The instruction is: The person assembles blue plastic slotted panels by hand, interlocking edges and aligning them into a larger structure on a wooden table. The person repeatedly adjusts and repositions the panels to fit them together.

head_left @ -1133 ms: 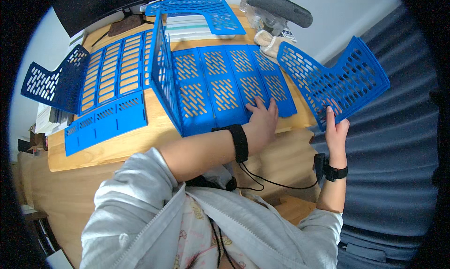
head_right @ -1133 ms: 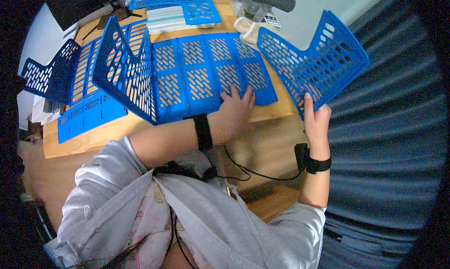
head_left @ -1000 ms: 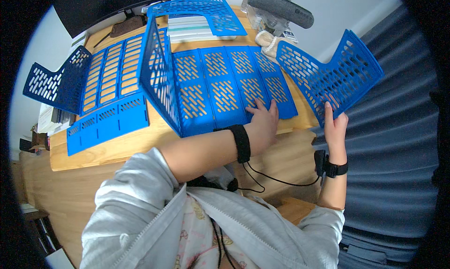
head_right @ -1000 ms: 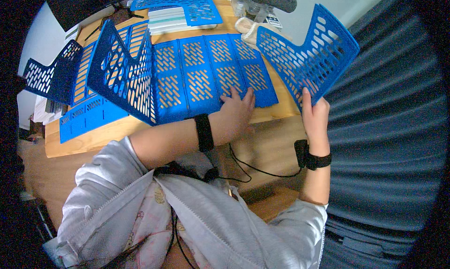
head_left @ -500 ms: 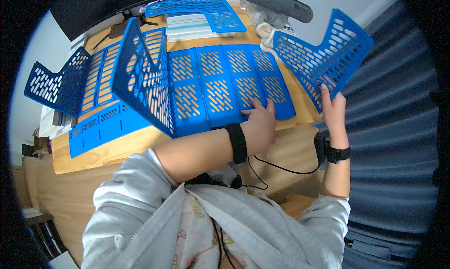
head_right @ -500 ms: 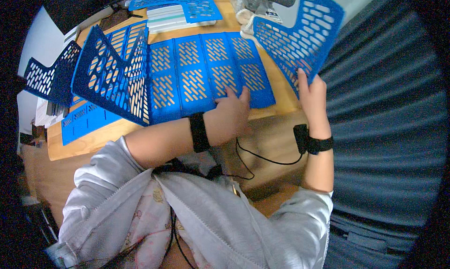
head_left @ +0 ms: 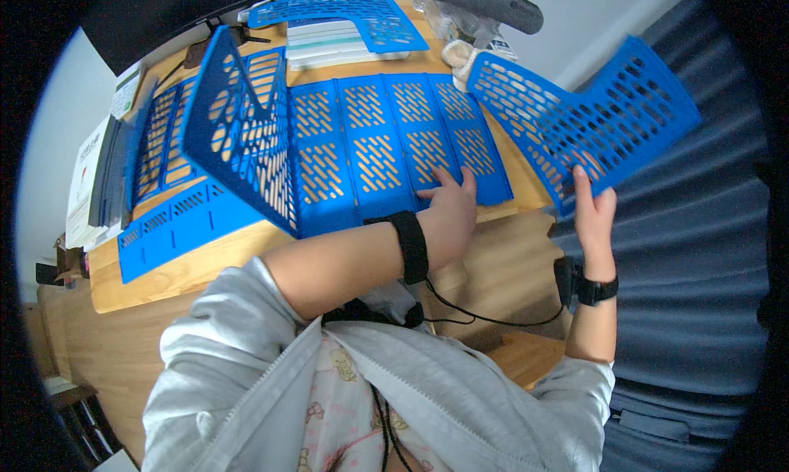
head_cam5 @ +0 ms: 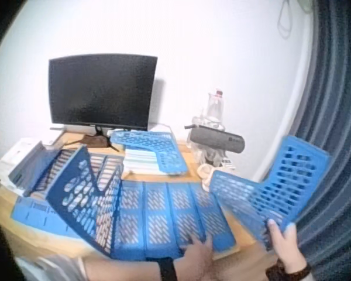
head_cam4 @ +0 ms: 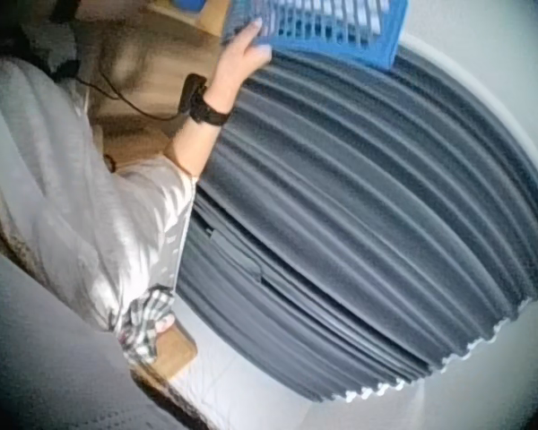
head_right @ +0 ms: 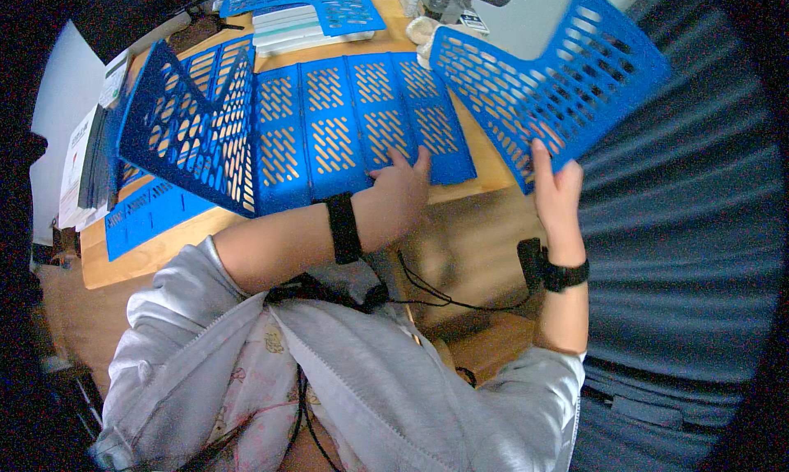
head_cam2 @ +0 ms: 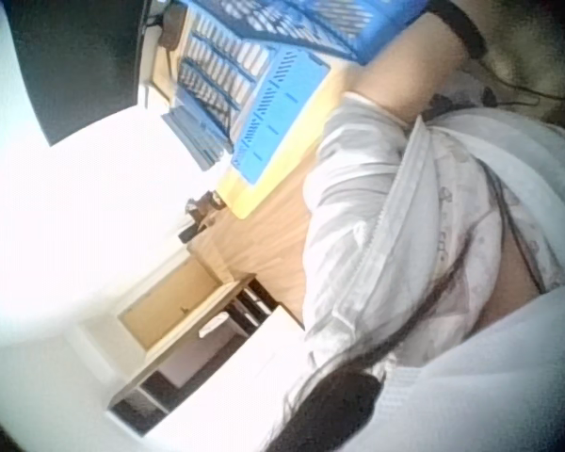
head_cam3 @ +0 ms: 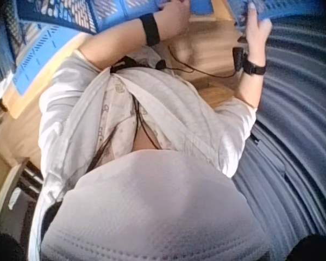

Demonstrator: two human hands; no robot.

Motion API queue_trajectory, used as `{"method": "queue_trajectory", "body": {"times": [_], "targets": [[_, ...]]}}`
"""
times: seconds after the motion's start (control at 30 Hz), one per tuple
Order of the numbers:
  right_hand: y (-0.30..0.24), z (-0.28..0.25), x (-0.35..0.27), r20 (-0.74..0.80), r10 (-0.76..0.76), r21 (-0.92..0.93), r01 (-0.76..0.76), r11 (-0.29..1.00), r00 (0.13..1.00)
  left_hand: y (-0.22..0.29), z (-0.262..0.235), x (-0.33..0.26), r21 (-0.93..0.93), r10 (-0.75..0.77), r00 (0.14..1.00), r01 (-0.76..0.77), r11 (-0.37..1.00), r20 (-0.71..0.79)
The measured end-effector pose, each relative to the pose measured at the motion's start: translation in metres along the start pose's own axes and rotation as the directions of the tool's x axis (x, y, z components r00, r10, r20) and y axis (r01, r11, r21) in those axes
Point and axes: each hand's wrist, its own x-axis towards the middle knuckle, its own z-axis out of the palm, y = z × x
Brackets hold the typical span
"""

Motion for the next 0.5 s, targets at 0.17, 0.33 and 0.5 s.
{"method": "queue_trajectory", "body": {"times": [0.17, 0.33, 0.5], "targets": [[-0.018, 0.023, 0.024, 0.091, -0.029, -0.316, 0.057, 0.947, 0.995, -0.002, -0.002, -0.005, -0.076, -0.033, 0.997, 0.028, 0.997, -0.066], [-0.029, 0.035, 0.032, 0.088, -0.210, -0.448, 0.227, 0.865, 0.974, -0.004, -0.003, -0.009, -0.051, 0.016, 0.999, -0.018, 0.999, -0.041], [-0.029, 0.046, 0.046, 0.181, -0.313, -0.492, 0.361, 0.792, 0.933, -0.006, -0.009, -0.006, -0.224, -0.002, 1.000, 0.007, 0.974, 0.026]]}}
